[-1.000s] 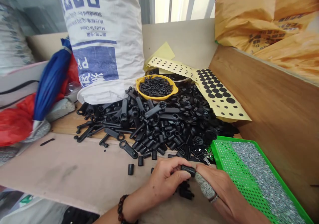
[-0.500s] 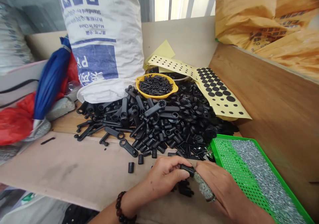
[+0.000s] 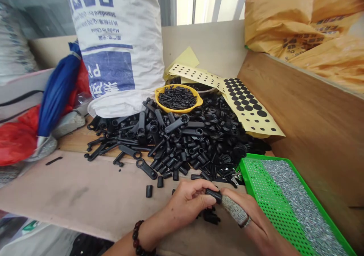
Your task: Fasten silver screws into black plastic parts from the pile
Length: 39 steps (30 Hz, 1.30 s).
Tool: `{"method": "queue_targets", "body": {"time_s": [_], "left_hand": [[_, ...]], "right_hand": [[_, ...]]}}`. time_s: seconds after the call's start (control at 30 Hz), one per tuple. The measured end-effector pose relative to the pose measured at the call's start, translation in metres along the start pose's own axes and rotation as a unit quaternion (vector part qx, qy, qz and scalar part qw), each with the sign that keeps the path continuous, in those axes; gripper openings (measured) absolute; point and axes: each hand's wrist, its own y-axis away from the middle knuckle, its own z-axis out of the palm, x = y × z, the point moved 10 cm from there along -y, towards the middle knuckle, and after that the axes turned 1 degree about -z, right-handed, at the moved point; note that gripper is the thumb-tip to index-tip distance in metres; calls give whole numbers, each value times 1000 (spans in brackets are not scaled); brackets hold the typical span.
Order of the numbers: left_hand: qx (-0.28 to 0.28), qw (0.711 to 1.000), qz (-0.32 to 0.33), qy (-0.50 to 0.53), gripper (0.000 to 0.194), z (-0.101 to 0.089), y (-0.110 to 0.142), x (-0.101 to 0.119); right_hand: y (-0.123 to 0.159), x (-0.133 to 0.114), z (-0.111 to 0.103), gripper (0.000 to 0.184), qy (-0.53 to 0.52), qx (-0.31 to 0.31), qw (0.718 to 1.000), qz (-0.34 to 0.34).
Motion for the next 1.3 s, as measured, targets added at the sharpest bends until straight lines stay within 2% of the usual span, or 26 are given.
{"method": "queue_targets", "body": {"time_s": [0.07,0.17,0.3,0.5,0.67,0.83,0.97,1.07,1.13,1.23,1.3], "left_hand": [[3,1000,5,0,19,0,0,1],[10,999,-13,41,22,0,-1,-5],[22,992,-46,112,33,2,0,-18],[65,982,-66,168,38,2,3,-28],[93,987,-28,128,32,-3,3,-22],[68,993,-16,93,30,1,0,-16],[62,994,-12,87,32,2,-1,-15],[58,996,6,66,33,3,0,-12],[48,998,27,29,31,4,1,-7],[44,993,82,-69,23,4,3,8],[45,982,123,-139,20,5,5,20]], "right_hand": [[1,3,0,34,11,3,1000,4],[2,-5,2,27,57,11,996,-63],[5,-12,0,17,142,64,979,-135],[3,-19,-4,17,175,100,968,-148],[2,-22,-6,21,131,104,977,-134],[1,-9,-7,27,52,60,995,-52],[1,-6,-6,28,18,30,999,-17],[3,2,-5,30,-50,39,998,11],[6,17,-4,31,-122,65,988,63],[15,48,7,37,-246,87,947,190],[19,56,16,37,-290,90,923,238]]}}
